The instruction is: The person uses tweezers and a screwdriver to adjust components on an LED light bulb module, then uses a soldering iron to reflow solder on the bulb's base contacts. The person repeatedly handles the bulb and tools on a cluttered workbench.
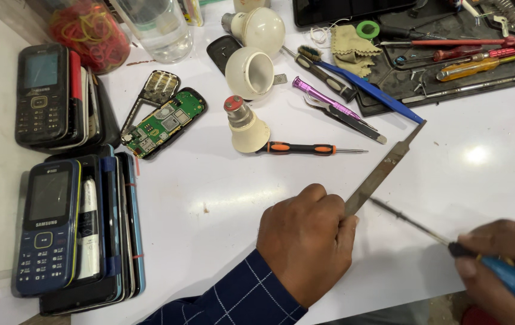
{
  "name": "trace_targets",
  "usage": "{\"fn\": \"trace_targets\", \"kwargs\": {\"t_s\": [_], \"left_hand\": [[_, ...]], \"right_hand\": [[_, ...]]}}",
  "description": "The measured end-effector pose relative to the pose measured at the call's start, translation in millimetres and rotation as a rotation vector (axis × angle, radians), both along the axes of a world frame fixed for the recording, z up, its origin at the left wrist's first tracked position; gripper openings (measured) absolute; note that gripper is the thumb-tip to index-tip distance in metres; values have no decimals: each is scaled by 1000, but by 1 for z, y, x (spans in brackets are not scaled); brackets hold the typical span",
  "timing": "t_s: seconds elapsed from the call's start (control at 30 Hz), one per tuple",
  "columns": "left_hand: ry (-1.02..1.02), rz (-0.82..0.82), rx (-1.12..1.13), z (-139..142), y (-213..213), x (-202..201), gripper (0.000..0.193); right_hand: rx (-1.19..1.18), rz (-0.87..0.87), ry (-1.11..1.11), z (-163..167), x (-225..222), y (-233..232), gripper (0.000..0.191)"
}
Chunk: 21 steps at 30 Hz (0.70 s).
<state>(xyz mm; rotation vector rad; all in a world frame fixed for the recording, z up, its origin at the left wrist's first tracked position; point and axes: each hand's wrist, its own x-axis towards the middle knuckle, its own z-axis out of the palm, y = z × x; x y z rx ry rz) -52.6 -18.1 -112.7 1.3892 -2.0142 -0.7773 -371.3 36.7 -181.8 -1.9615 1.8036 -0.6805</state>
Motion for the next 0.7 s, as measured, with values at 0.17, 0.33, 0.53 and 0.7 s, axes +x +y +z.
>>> {"fn": "trace_targets", "kwargs": {"t_s": [0.17,0.33,0.53,0.7], "left_hand": [[-2,-9,2,-2,2,0,25],[6,-3,-33,-2,2,-1,23],[-26,-6,-4,-2,2,-1,23],[-17,-22,-16,-1,2,0,21]], "right_hand": [[72,-132,28,14,11,9,22],[0,-136,69,14,8,9,19],[47,-152,79,14,3,4,14],[-68,24,74,11,6,8,10]]}}
